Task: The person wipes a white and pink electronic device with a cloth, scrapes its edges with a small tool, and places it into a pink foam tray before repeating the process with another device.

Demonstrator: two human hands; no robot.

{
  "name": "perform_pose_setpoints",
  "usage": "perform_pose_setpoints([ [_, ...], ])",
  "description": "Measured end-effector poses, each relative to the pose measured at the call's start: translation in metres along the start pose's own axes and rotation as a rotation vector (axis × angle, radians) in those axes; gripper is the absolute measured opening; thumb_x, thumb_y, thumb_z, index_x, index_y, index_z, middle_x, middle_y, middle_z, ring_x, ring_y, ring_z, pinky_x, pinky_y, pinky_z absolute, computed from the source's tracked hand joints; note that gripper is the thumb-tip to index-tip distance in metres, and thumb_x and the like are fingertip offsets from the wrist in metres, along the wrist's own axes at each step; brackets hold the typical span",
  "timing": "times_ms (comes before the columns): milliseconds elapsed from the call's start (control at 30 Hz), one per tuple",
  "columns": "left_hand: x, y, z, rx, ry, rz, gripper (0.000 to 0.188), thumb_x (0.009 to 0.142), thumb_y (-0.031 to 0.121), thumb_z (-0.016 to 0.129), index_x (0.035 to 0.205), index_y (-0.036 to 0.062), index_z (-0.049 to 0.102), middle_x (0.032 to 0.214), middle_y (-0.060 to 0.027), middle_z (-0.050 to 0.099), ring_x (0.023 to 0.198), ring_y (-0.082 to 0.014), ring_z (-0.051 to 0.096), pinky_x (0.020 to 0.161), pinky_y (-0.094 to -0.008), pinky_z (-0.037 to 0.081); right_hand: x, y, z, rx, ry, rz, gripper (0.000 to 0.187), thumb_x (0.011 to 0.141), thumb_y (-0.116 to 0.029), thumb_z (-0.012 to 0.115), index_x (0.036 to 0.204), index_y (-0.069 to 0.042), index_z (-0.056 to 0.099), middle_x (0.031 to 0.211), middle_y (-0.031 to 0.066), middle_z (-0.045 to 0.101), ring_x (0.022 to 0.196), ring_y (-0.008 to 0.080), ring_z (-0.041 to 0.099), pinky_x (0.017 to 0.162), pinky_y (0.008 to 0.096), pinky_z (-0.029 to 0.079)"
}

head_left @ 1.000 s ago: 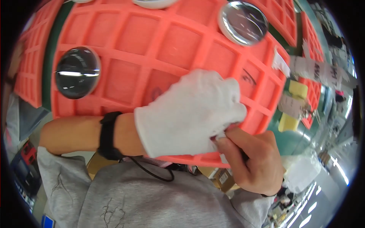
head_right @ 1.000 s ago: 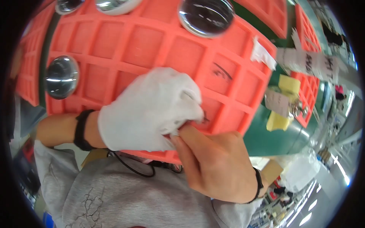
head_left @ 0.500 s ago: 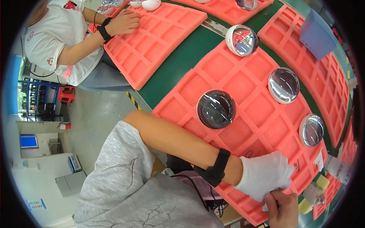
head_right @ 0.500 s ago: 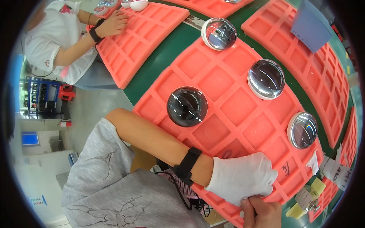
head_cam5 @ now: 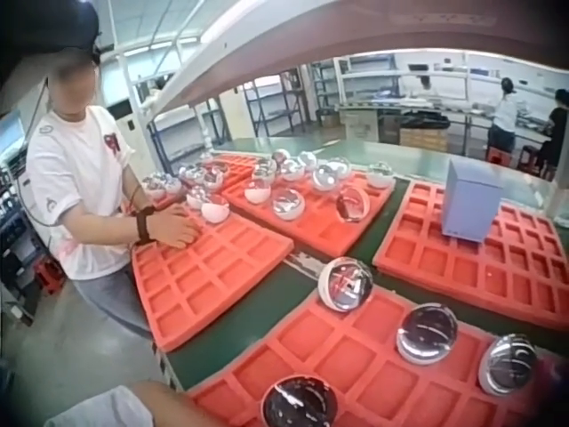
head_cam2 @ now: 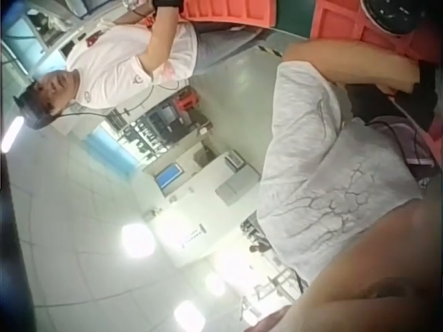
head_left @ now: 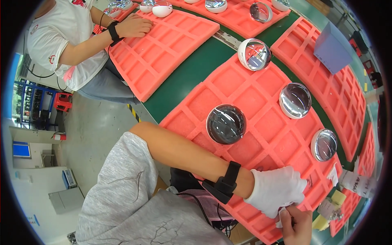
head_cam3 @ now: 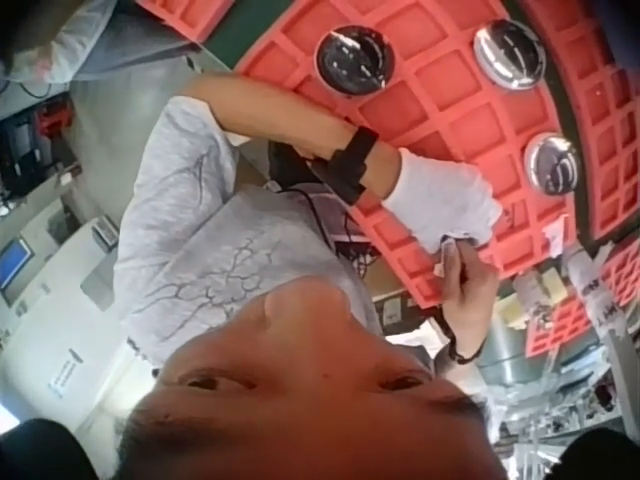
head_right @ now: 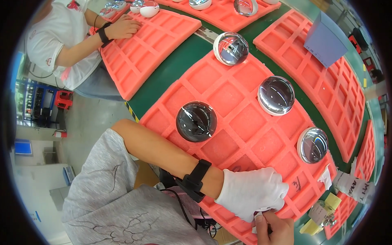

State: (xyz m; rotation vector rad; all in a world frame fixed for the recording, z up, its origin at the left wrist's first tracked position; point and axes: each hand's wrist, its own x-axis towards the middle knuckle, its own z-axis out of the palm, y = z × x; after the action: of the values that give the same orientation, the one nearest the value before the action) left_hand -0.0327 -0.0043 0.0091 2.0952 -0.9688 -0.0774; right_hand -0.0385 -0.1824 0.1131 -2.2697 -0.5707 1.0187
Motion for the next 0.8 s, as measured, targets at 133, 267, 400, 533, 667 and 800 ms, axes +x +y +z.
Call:
perform_pose_setpoints([
  [133,0.0,0.0,-0.003,-0.027,0.007,0.019,0.035,0.063,0.037,0.079,0.083,0.0096,0.069,0.089,-0.0117,0.061,0.079,-0.0288,0.062,0.067,-0.0392,0.045,-0.003,0.0,0.001,0.034,0.019,-0.002,0.024,0.102,-0.015,0.056,0.086,0.003,0.06,0.062,0.0185,0.053,0.05,0.0258,0.052,0.05,0.0394,0.037],
  [267,0.0,0.001,-0.002,-0.007,-0.002,-0.004,0.035,0.064,0.036,0.079,0.084,0.0096,0.069,0.089,-0.0117,0.061,0.08,-0.0287,0.063,0.067,-0.0393,0.045,-0.004,-0.003,0.004,0.099,0.07,0.013,0.025,0.102,-0.015,0.056,0.085,0.003,0.059,0.062,0.0188,0.052,0.05,0.0248,0.051,0.05,0.04,0.036],
  [400,0.001,0.001,-0.001,-0.006,-0.009,0.001,0.035,0.064,0.036,0.079,0.084,0.0094,0.069,0.09,-0.0119,0.062,0.081,-0.0287,0.063,0.067,-0.0392,0.046,-0.005,-0.004,0.008,0.108,0.094,0.058,0.026,0.103,-0.015,0.055,0.084,0.002,0.059,0.063,0.018,0.056,0.052,0.0243,0.055,0.051,0.0379,0.039],
  [533,0.001,0.0,-0.003,-0.016,-0.005,0.0,0.035,0.063,0.036,0.079,0.084,0.0096,0.07,0.089,-0.0117,0.062,0.082,-0.0287,0.064,0.067,-0.039,0.046,-0.006,-0.004,0.011,0.082,0.124,0.058,0.026,0.103,-0.015,0.055,0.084,0.002,0.059,0.064,0.0166,0.059,0.054,0.0239,0.058,0.052,0.0359,0.041],
  [667,0.0,0.001,-0.002,0.003,0.035,0.006,0.025,0.065,0.03,0.075,0.082,0.0122,0.07,0.084,-0.007,0.058,0.078,-0.0244,0.059,0.065,-0.0369,0.044,-0.007,-0.003,0.013,0.045,0.143,0.044,0.027,0.102,-0.014,0.055,0.083,0.003,0.059,0.064,0.0157,0.061,0.055,0.023,0.06,0.052,0.0348,0.043],
  [800,-0.002,0.001,0.001,0.011,0.058,0.014,0.026,0.064,0.03,0.075,0.082,0.0119,0.07,0.085,-0.0074,0.058,0.078,-0.0248,0.059,0.066,-0.0371,0.044,-0.009,-0.002,0.016,0.041,0.158,0.058,0.028,0.103,-0.015,0.055,0.081,0.003,0.059,0.063,0.0143,0.06,0.055,0.0191,0.058,0.052,0.0343,0.042],
])
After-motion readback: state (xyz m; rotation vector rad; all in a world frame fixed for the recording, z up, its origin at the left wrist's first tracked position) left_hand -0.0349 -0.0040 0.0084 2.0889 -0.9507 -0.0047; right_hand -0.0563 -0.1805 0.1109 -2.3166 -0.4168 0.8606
